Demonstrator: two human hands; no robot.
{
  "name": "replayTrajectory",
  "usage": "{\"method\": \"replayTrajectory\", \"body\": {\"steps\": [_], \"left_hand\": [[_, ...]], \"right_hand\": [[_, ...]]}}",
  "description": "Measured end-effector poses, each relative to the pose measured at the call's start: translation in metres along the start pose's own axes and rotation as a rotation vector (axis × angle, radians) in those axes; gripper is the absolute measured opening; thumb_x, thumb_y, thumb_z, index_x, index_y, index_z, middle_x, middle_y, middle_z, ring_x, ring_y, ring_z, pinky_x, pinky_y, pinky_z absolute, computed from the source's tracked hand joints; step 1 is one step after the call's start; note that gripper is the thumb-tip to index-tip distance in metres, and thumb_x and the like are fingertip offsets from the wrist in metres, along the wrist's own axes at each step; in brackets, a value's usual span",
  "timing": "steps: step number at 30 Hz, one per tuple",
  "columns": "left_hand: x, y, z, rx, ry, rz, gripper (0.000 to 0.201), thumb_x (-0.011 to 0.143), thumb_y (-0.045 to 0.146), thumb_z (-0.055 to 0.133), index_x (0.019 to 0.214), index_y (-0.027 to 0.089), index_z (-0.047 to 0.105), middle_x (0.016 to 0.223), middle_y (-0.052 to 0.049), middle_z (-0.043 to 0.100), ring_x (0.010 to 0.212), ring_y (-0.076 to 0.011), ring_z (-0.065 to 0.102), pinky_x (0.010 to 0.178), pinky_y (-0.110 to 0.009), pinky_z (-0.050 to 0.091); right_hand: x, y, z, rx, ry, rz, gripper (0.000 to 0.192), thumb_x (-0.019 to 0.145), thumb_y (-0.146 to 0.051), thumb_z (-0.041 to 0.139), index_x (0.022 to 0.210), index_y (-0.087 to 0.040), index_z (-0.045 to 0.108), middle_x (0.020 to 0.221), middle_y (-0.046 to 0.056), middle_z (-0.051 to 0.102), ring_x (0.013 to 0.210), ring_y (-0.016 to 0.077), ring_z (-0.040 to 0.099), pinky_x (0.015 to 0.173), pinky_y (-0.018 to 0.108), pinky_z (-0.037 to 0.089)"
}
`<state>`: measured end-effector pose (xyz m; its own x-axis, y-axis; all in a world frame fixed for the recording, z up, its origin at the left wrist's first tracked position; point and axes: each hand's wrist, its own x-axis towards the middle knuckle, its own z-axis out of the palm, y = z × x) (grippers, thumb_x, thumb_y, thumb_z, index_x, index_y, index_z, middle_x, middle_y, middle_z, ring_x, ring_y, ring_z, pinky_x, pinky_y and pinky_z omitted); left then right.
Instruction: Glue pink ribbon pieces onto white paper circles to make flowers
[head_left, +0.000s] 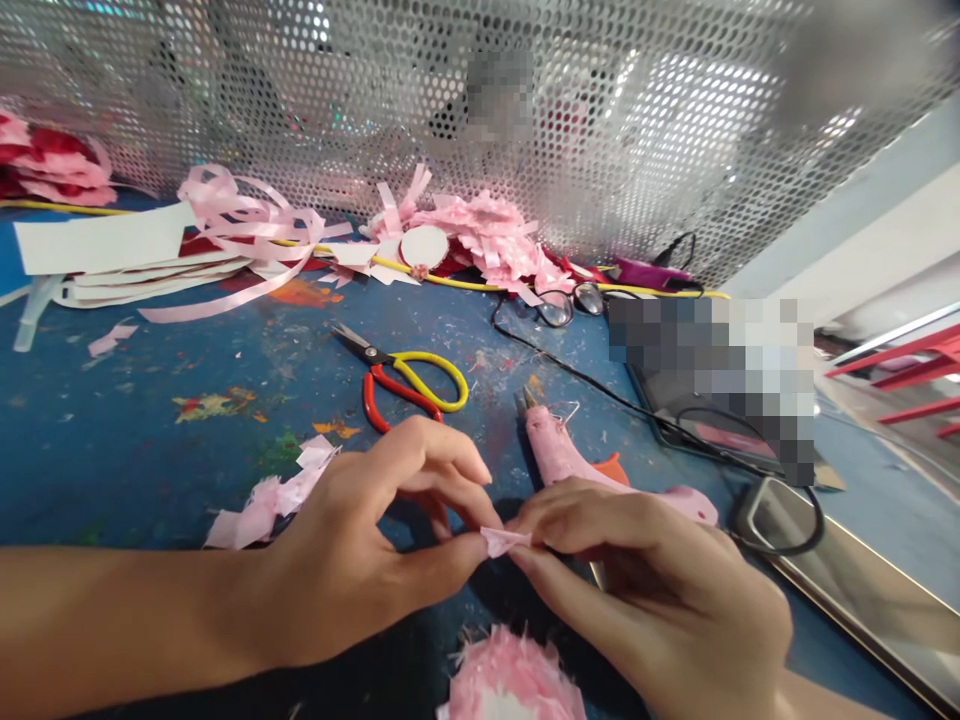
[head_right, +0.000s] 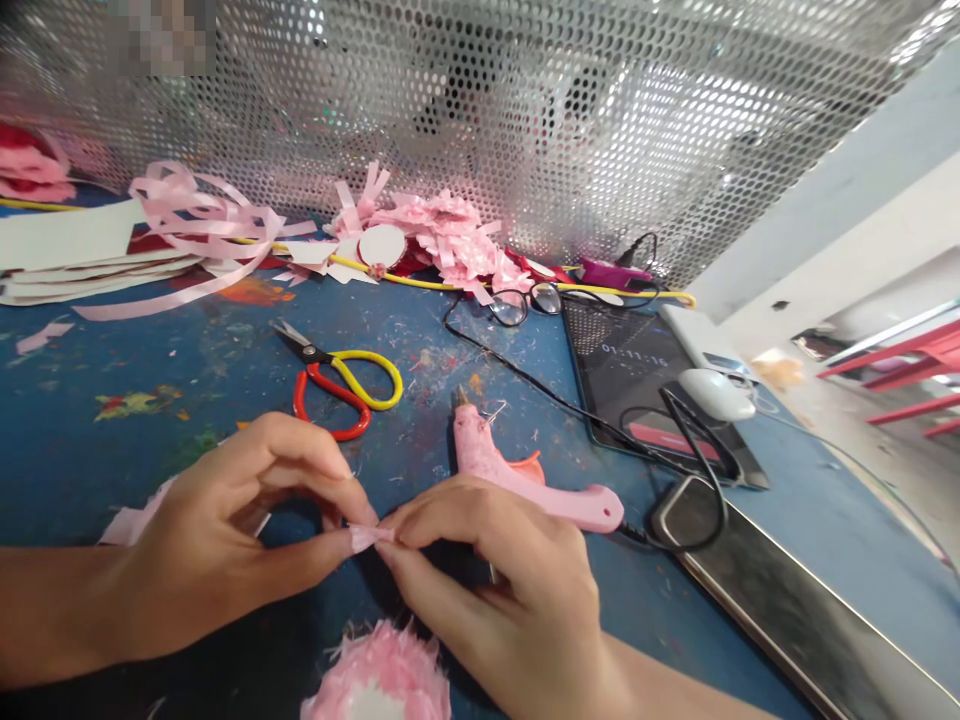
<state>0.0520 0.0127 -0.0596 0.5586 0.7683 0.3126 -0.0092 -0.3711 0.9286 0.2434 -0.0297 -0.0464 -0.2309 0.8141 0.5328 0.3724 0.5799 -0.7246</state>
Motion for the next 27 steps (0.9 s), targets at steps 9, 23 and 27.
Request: {"method": "replayTrajectory", "body": {"steps": [9,23,27], "left_hand": [[0.0,0.004,0.0003,0.067,0.047,-0.001,0.036,0.076,0.007,0.064,0.098,0.029,0.045,0.076,0.014,0.068,0.066,-0.0025,0.062,0.066,-0.009,0.051],[-0.0005,0.0055,0.0034,0.333,0.024,0.071,0.039,0.071,0.004,0.059,0.098,0.027,0.043,0.074,0.014,0.065,0.064,-0.0016,0.065,0.065,-0.008,0.047],[-0.0031,0.002,0.0043,0.438,0.015,0.194,0.038,0.072,0.003,0.054,0.101,0.025,0.044,0.077,0.011,0.066,0.066,-0.0023,0.065,0.068,-0.007,0.046]], "right_hand": [[-0.0003,0.0012,-0.0001,-0.022,-0.015,-0.043,0.025,0.078,0.001,0.06,0.089,-0.022,0.055,0.077,-0.001,0.067,0.074,0.0128,0.067,0.065,0.025,0.058],[-0.0064,-0.0004,0.0039,-0.108,-0.082,0.0,0.029,0.077,-0.002,0.06,0.095,-0.023,0.049,0.078,-0.002,0.062,0.068,0.0106,0.061,0.061,0.024,0.053],[-0.007,0.0015,0.0046,-0.164,-0.098,-0.003,0.026,0.078,-0.004,0.058,0.093,-0.023,0.048,0.079,-0.004,0.061,0.069,0.0076,0.059,0.063,0.019,0.05]]}}
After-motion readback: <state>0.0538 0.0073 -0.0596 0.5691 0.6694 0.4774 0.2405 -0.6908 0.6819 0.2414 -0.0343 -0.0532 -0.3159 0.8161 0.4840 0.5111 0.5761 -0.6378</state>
